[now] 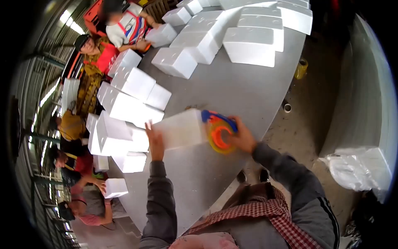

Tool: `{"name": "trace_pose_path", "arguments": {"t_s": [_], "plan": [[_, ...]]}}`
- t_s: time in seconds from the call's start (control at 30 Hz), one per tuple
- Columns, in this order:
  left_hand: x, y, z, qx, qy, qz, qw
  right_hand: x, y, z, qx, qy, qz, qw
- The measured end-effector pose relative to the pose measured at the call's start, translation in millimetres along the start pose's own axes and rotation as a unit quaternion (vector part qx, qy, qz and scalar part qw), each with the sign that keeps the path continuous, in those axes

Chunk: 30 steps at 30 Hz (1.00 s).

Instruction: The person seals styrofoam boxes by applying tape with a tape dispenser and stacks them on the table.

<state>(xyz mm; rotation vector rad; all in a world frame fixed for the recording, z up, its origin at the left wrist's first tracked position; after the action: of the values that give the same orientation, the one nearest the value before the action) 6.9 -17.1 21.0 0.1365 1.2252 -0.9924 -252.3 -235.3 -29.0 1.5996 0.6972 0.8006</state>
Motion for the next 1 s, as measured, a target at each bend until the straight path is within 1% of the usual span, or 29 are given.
{"name": "trace_pose_path", "arguments": {"t_s": [0.03,0.07,0.1,0.13,0.17,0.2,0.23,0.27,0.3,0.33,0.37,0.4,0.43,0.47,0.5,0.53,0.57,0.6,0.63,0.67,0.7,0.73,0.77,0.8,0.83,0.87,0.9,0.97,1.0], "plan": [[7.8,-4.9,15.8,0.125,0.051,0.178,0.975,0.1,-2.7,0.6,-0.007,-0.007,0.007,1.0],[12.8,-7.6,20.7,0.116,0.027,0.15,0.981,4.0,-12.3,-3.9,0.0,-0.032,0.038,0.999],[11.0,-11.2,18.3,0.067,0.043,0.152,0.985,13.5,-25.5,-12.1,0.011,-0.057,0.075,0.995],[12.8,-16.6,14.9,0.017,0.054,0.152,0.987,33.3,-50.5,-40.3,-0.001,-0.09,0.127,0.988],[14.9,-21.0,7.2,0.007,0.024,0.204,0.979,51.9,-72.5,-65.6,-0.009,-0.118,0.178,0.977],[16.7,-24.2,-8.1,-0.009,-0.002,0.253,0.967,59.3,-75.9,-68.2,-0.001,-0.113,0.181,0.977],[5.2,-33.7,-26.7,-0.001,0.013,0.283,0.959,71.7,-76.2,-72.9,-0.052,-0.117,0.072,0.989],[-6.8,-44.1,-45.4,0.008,0.028,0.313,0.949,80.9,-76.9,-78.3,-0.102,-0.116,-0.036,0.987],[-28.6,-67.8,-58.3,-0.083,0.125,0.307,0.94,78.6,-84.4,-53.7,-0.06,-0.11,-0.016,0.992],[-41.9,-78.7,-65.4,-0.169,0.213,0.294,0.916,66.9,-71.9,-25.5,-0.051,-0.061,0.006,0.997],[-48.2,-78.1,-70.2,-0.087,0.196,0.339,0.916,56.7,-59.3,-5.6,-0.04,-0.013,0.026,0.999],[-37.1,-67.8,-75.3,-0.097,0.196,0.34,0.915,52.4,-57.7,0.1,-0.037,-0.004,0.025,0.999],[-13.6,-53.4,-74.0,0.038,0.084,0.281,0.955,48.6,-57.0,3.6,-0.038,0.005,-0.003,0.999],[-0.1,-48.4,-73.5,0.176,-0.035,0.21,0.961,43.2,-52.8,4.9,-0.042,0.009,-0.034,0.998],[-6.1,-57.1,-77.6,0.104,0.004,0.101,0.989,36.6,-38.8,-24.3,-0.005,-0.014,0.093,0.996],[-6.7,-65.7,-75.0,0.102,-0.003,0.097,0.99,37.6,-30.1,-69.5,0.035,-0.037,0.222,0.974],[-2.3,-73.2,-80.7,0.039,0.004,0.105,0.994,41.8,-49.2,-102.4,-0.018,-0.047,0.123,0.991],[-0.3,-79.7,-90.0,-0.029,0.011,0.115,0.993,42.8,-65.1,-122.0,-0.069,-0.049,0.024,0.996],[-1.9,-86.4,-101.7,-0.047,0.009,0.116,0.992,43.3,-67.7,-129.1,-0.063,-0.034,0.018,0.997],[-0.5,-93.5,-107.6,-0.081,0.076,0.178,0.978,42.9,-70.9,-133.3,-0.001,-0.024,0.046,0.999],[-6.1,-103.7,-98.7,-0.101,0.107,0.204,0.968,40.3,-72.1,-132.8,0.057,-0.018,0.071,0.996],[-11.7,-113.9,-89.8,-0.12,0.139,0.23,0.956,31.4,-54.7,-123.1,0.059,-0.011,0.063,0.996],[-28.2,-128.5,-67.2,-0.112,0.128,0.247,0.954,18.3,-23.7,-107.6,0.107,0.016,0.106,0.988],[-36.3,-132.6,-61.3,-0.105,0.123,0.265,0.951,12.4,-8.8,-103.9,0.16,0.041,0.15,0.975],[-24.0,-118.0,-71.1,-0.116,0.127,0.258,0.951,9.1,-12.3,-117.4,0.127,0.058,0.173,0.975],[-1.5,-97.5,-75.3,-0.072,0.077,0.265,0.959,4.4,-17.3,-142.6,0.127,0.062,0.16,0.977],[12.3,-85.6,-67.8,-0.023,0.02,0.274,0.961,1.7,-24.1,-171.9,0.094,0.054,0.125,0.986],[14.5,-82.8,-61.9,-0.031,0.016,0.242,0.97,6.4,-14.4,-177.9,0.074,0.054,0.081,0.992],[13.9,-83.7,-68.4,-0.039,0.021,0.213,0.976,19.6,4.0,-169.5,0.065,0.124,0.007,0.99]]}}
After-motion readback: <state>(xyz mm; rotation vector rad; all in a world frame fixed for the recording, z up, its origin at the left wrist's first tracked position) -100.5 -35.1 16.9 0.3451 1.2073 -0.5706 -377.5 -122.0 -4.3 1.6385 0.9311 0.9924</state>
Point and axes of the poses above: each hand's wrist, its own z-axis towards the middle knuckle, its own x-axis out of the palm, y = z × x, the point moved 1 cm from there along z, towards the middle knuckle, and after that the axes turned 4 degrees about -y, right-handed, at the moved point
